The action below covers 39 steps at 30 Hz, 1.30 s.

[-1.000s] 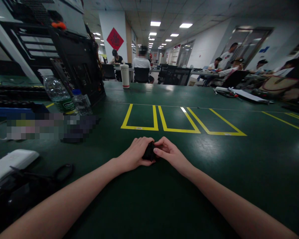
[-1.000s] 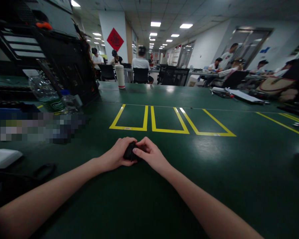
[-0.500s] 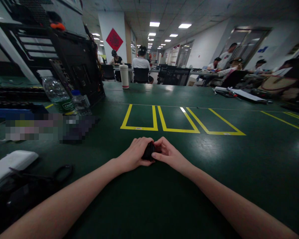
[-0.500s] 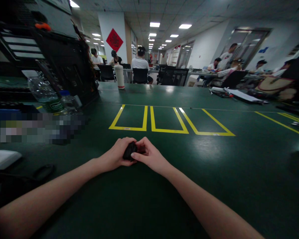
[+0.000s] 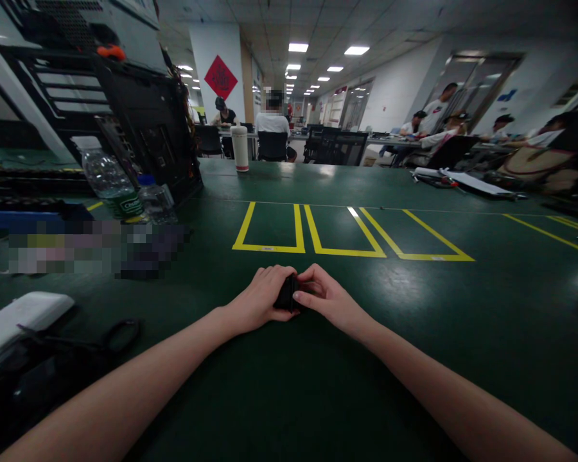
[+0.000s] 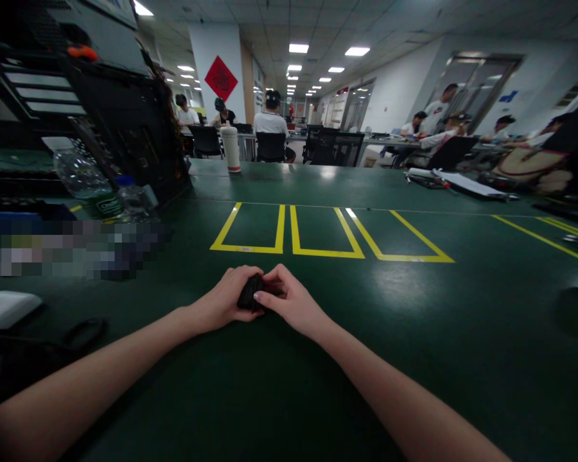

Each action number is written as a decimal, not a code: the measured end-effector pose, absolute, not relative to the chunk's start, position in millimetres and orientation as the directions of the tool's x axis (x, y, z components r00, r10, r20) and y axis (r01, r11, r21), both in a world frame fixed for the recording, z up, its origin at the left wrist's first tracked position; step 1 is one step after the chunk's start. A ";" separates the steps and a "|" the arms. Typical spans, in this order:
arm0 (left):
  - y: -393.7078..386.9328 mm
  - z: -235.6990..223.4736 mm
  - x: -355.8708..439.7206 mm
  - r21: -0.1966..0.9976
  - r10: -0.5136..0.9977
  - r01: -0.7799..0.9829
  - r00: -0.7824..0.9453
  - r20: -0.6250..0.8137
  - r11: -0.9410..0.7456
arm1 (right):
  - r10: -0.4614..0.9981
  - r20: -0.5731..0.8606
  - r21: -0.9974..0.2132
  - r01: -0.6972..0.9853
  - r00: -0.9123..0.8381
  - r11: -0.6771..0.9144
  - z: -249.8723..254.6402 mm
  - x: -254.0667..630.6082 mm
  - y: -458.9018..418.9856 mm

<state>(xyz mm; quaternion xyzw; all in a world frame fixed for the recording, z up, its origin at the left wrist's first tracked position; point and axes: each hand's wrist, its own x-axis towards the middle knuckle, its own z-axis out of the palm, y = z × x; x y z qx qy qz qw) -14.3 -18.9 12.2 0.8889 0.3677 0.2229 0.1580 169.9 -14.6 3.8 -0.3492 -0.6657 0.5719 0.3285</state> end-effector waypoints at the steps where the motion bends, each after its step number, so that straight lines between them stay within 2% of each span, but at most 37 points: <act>1: -18.7 11.8 -14.3 0.448 0.726 0.582 0.627 0.283 -0.678 | 0.837 0.051 -0.989 0.088 -0.545 0.117 4.3 170.0 -15.9; 7: -17.2 7.6 -14.6 0.450 0.730 0.582 0.611 0.306 -0.677 | 0.865 0.091 -0.974 0.138 -0.493 0.181 5.6 167.4 -22.9; 13: -15.4 3.7 -14.3 0.436 0.721 0.582 0.620 0.310 -0.687 | 0.889 0.060 -0.979 0.148 -0.453 0.142 2.3 166.6 -19.4; 17: -14.2 1.1 -13.7 0.430 0.732 0.596 0.597 0.328 -0.679 | 0.867 0.026 -0.978 0.169 -0.498 0.126 2.2 169.1 -16.5; 23: -17.9 9.3 -15.3 0.443 0.723 0.581 0.625 0.296 -0.683 | 0.811 0.058 -0.986 0.093 -0.581 0.137 6.8 172.3 -17.7; 31: -18.0 8.6 -14.3 0.423 0.722 0.591 0.621 0.305 -0.687 | 0.865 0.026 -0.987 0.122 -0.500 0.100 3.0 168.8 -16.4; 39: -20.6 14.2 -14.3 0.433 0.716 0.581 0.638 0.283 -0.689 | 0.800 0.027 -0.991 0.087 -0.599 0.099 9.4 172.5 -17.0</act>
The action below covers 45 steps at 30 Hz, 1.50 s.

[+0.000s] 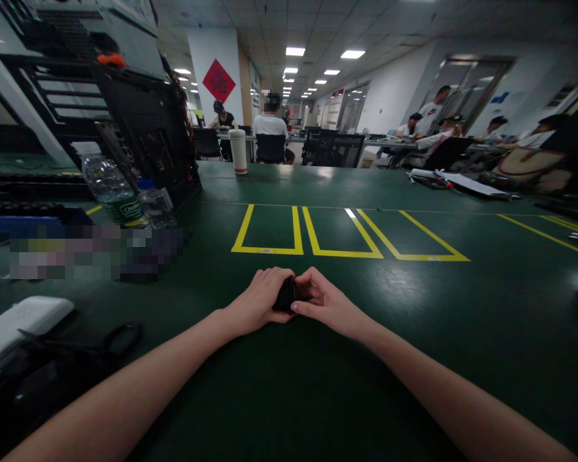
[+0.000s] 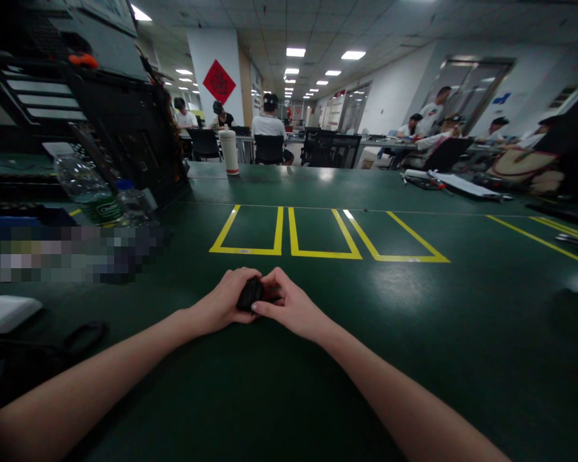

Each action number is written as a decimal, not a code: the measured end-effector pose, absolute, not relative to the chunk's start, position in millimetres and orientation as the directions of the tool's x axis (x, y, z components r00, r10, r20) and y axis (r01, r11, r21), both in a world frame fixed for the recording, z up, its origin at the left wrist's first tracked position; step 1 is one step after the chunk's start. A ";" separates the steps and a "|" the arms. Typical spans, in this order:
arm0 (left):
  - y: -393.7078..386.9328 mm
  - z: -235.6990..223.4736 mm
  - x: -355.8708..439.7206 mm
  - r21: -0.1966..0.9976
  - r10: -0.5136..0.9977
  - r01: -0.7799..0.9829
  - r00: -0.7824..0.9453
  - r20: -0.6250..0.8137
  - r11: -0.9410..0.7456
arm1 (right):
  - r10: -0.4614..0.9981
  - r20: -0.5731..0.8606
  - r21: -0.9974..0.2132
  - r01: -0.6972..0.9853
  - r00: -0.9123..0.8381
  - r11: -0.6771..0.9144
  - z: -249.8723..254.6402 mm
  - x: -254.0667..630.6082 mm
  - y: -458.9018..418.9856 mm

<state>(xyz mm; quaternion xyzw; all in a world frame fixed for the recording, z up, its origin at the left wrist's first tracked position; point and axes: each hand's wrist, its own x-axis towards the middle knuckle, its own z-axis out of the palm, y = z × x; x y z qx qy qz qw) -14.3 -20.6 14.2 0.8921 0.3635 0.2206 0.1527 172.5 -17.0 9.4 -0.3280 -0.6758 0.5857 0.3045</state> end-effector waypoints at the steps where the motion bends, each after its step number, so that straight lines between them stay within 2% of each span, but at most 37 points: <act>1: -20.7 14.7 -14.3 0.434 0.715 0.579 0.638 0.286 -0.690 | 0.812 0.032 -0.991 0.086 -0.583 0.101 8.6 171.8 -16.7; 5: -19.5 13.4 -14.6 0.439 0.718 0.579 0.634 0.286 -0.687 | 0.848 0.043 -0.992 0.081 -0.529 0.101 3.2 168.8 -13.4; 10: -15.9 6.1 -14.4 0.439 0.722 0.582 0.624 0.299 -0.685 | 0.846 -0.032 -0.987 0.150 -0.532 0.057 5.4 170.3 -12.6; 15: -15.8 7.1 -14.8 0.472 0.732 0.576 0.621 0.278 -0.668 | 0.812 0.019 -0.980 0.151 -0.583 0.131 13.3 173.1 -18.7; 21: -17.8 12.8 -14.1 0.457 0.727 0.581 0.632 0.269 -0.673 | 0.842 0.029 -0.984 0.133 -0.539 0.119 9.1 170.5 -16.5; 27: -17.9 14.0 -14.3 0.459 0.731 0.585 0.631 0.259 -0.668 | 0.825 -0.039 -0.985 0.161 -0.564 0.064 8.1 172.3 -14.3; 31: -16.8 11.5 -14.9 0.467 0.735 0.585 0.628 0.257 -0.663 | 0.792 -0.002 -0.987 0.129 -0.610 0.097 12.4 174.0 -16.6; 38: -12.3 -0.4 -13.7 0.447 0.735 0.590 0.599 0.317 -0.673 | 0.832 0.023 -0.988 0.114 -0.554 0.103 7.7 170.4 -14.0; 42: -13.6 5.7 -14.6 0.479 0.731 0.568 0.618 0.289 -0.669 | 0.840 -0.028 -0.981 0.176 -0.541 0.081 7.0 170.5 -11.6; 45: -15.3 12.8 -14.3 0.501 0.737 0.567 0.626 0.254 -0.654 | 0.811 -0.035 -0.988 0.144 -0.583 0.060 8.6 171.9 -10.2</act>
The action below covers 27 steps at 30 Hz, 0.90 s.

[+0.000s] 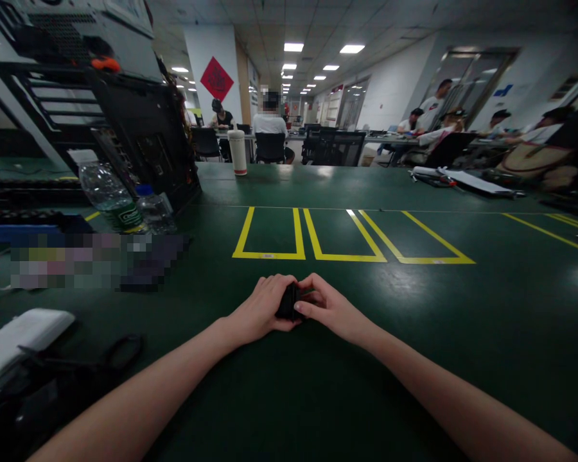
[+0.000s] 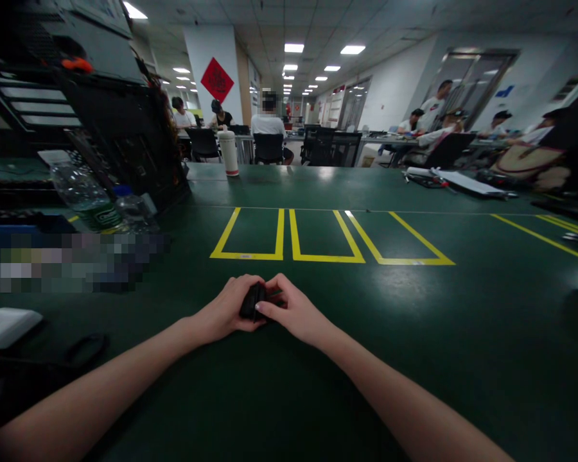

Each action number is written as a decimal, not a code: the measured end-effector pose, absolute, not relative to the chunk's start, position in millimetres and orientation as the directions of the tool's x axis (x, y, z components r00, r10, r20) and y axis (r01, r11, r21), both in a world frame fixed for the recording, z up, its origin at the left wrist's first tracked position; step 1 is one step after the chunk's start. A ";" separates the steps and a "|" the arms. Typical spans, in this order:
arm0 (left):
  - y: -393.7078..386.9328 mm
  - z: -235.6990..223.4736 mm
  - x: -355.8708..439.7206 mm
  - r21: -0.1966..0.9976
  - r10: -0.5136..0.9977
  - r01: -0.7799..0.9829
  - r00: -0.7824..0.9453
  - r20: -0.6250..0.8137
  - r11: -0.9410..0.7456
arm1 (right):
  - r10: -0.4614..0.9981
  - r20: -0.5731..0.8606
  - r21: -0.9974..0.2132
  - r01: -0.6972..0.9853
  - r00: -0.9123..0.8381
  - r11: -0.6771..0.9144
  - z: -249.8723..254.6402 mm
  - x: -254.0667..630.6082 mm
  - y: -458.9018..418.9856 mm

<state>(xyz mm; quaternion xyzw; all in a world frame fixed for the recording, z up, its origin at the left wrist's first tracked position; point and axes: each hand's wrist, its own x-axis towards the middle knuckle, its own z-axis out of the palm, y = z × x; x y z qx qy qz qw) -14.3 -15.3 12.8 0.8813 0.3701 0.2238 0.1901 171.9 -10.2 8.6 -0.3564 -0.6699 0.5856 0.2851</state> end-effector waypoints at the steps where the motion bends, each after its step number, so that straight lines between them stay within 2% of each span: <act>1: -15.6 14.4 -14.0 0.504 0.741 0.570 0.625 0.247 -0.649 | 0.800 -0.027 -0.992 0.118 -0.599 0.055 9.0 172.4 -9.7; 5: -15.8 16.2 -13.2 0.501 0.740 0.575 0.632 0.230 -0.647 | 0.777 -0.021 -0.998 0.062 -0.629 0.023 9.0 173.6 -7.9; 13: -16.4 16.9 -14.1 0.498 0.740 0.576 0.632 0.231 -0.648 | 0.867 -0.028 -0.980 0.187 -0.498 0.075 1.7 169.4 -11.7; 17: -16.6 14.7 -13.7 0.483 0.749 0.594 0.620 0.233 -0.643 | 0.860 -0.057 -0.980 0.195 -0.507 0.050 4.4 170.3 -15.1; 23: -16.4 12.0 -14.1 0.459 0.740 0.597 0.623 0.252 -0.658 | 0.839 0.046 -0.961 0.205 -0.542 0.185 11.8 172.4 -22.7; 27: -18.4 15.8 -14.4 0.480 0.734 0.578 0.631 0.249 -0.660 | 0.836 0.052 -0.971 0.168 -0.547 0.170 10.7 170.6 -24.3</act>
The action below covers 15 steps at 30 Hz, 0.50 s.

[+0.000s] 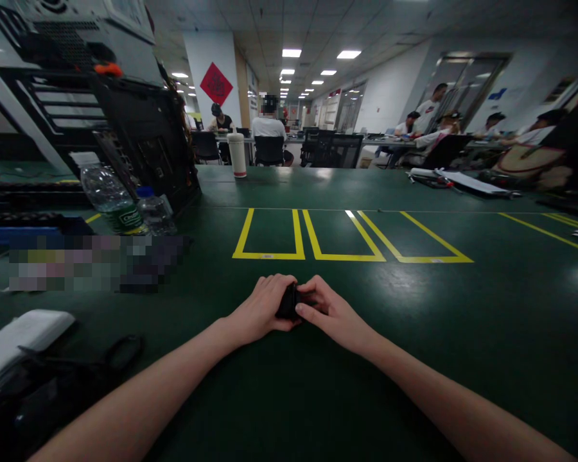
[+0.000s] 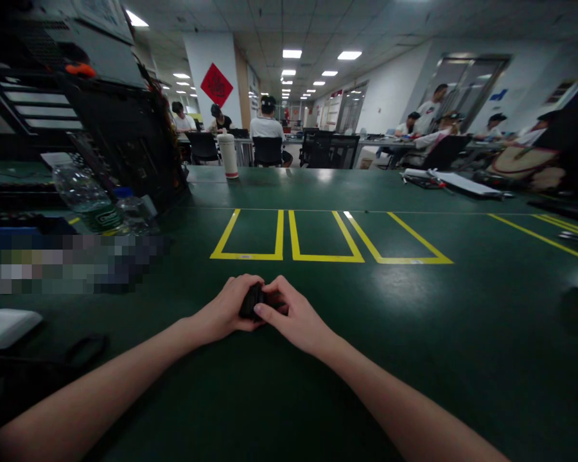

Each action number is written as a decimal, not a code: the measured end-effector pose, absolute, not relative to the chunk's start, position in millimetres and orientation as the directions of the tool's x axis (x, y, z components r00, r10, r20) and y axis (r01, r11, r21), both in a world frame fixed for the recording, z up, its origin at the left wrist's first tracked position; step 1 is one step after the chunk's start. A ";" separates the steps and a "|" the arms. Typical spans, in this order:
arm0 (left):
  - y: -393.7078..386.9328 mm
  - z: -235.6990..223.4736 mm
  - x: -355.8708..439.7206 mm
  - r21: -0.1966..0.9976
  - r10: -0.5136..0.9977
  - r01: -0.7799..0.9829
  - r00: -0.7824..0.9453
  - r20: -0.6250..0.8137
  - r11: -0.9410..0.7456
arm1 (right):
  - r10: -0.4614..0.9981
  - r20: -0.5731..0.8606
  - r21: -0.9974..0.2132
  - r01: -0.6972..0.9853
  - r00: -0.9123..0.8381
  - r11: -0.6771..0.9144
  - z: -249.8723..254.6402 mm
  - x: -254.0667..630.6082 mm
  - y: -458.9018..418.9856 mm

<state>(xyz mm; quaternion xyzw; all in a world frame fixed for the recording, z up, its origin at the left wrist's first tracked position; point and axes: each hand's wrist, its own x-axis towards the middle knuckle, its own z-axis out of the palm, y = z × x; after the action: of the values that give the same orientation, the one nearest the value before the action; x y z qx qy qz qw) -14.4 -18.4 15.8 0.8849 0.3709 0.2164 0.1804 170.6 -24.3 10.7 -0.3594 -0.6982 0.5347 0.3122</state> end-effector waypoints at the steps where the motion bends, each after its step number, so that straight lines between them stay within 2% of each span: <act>1: -18.8 16.7 -14.3 0.486 0.736 0.576 0.631 0.247 -0.657 | 0.840 0.047 -0.975 0.157 -0.540 0.155 10.1 169.9 -24.4; 7: -18.4 16.5 -13.1 0.477 0.743 0.591 0.625 0.239 -0.651 | 0.879 0.020 -0.973 0.193 -0.476 0.127 8.7 168.8 -23.5; 15: -18.2 12.9 -13.9 0.473 0.742 0.589 0.621 0.254 -0.655 | 0.831 0.064 -0.974 0.146 -0.553 0.172 8.7 172.6 -19.7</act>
<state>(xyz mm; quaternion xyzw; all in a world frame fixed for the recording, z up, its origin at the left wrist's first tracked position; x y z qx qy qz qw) -13.9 -18.2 12.9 0.8831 0.3768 0.2182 0.1749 172.6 -19.7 8.7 -0.3504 -0.6967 0.5395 0.3176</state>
